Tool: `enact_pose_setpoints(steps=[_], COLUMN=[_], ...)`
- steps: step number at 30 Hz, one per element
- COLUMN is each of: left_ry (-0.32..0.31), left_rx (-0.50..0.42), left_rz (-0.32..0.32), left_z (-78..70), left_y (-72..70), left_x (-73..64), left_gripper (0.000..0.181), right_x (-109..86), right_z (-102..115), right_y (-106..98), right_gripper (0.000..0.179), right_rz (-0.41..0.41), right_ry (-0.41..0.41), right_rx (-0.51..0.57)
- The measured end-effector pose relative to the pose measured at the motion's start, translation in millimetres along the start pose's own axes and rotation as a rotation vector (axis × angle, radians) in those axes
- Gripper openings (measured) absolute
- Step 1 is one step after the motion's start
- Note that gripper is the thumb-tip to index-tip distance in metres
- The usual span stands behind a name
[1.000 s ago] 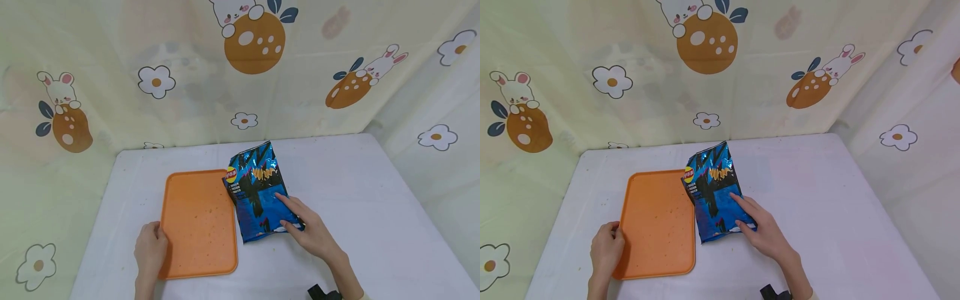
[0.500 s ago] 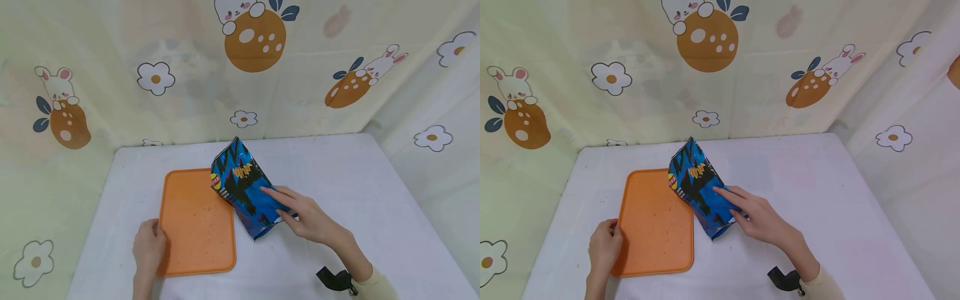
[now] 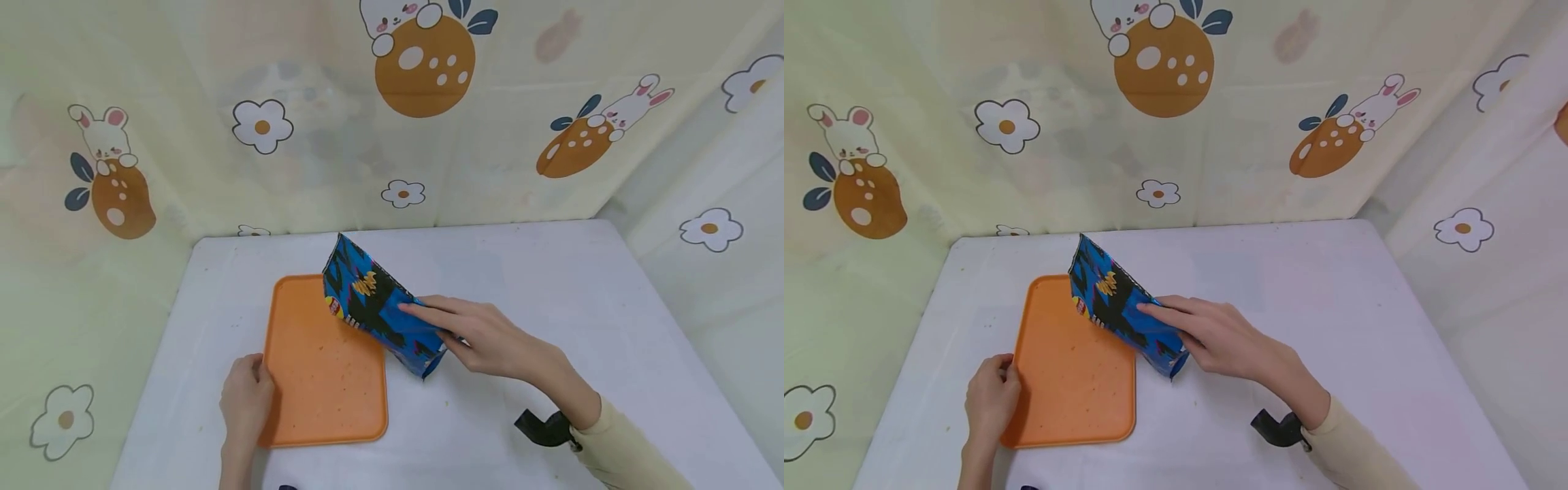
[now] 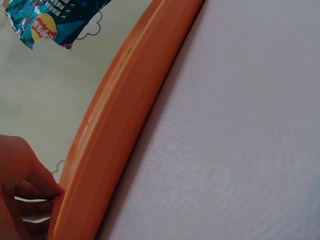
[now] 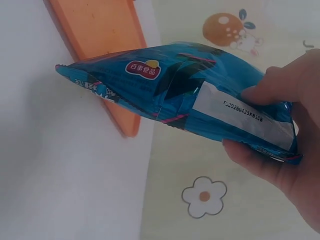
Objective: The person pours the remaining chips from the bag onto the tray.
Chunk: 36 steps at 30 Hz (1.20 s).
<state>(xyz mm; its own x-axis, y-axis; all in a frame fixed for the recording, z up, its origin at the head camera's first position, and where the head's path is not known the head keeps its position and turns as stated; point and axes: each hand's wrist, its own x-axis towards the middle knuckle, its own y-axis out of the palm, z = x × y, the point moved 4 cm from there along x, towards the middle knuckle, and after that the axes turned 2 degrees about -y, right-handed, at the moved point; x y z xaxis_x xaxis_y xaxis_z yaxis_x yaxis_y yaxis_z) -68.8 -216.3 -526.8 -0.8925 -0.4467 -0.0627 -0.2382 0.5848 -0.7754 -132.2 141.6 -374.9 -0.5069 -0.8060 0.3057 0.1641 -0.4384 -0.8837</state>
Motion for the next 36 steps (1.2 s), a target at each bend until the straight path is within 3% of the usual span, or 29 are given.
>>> enact_pose_setpoints(steps=[11, 23, 29, 36], left_ry=[0.008, 0.024, 0.027, 0.016], left_rx=[-0.002, -0.001, -0.004, -0.003], left_rz=[-0.003, -0.016, -0.018, -0.012], left_z=[0.3, 1.7, 2.5, 0.8], left_y=[0.9, 2.3, 2.1, 1.1], left_x=[1.0, 1.6, 2.3, 3.0], left_gripper=[0.030, 0.029, 0.028, 0.029], right_x=[22.0, 40.6, 52.1, 55.8], right_z=[7.3, 15.7, 20.4, 21.8], right_y=[-9.1, -13.9, -19.9, -21.1], right_gripper=[0.063, 0.062, 0.060, 0.049], right_rz=[0.092, 0.258, 0.349, 0.366], right_ry=[-0.106, -0.129, -0.115, -0.091], right_rx=[-0.083, -0.195, -0.192, -0.167])
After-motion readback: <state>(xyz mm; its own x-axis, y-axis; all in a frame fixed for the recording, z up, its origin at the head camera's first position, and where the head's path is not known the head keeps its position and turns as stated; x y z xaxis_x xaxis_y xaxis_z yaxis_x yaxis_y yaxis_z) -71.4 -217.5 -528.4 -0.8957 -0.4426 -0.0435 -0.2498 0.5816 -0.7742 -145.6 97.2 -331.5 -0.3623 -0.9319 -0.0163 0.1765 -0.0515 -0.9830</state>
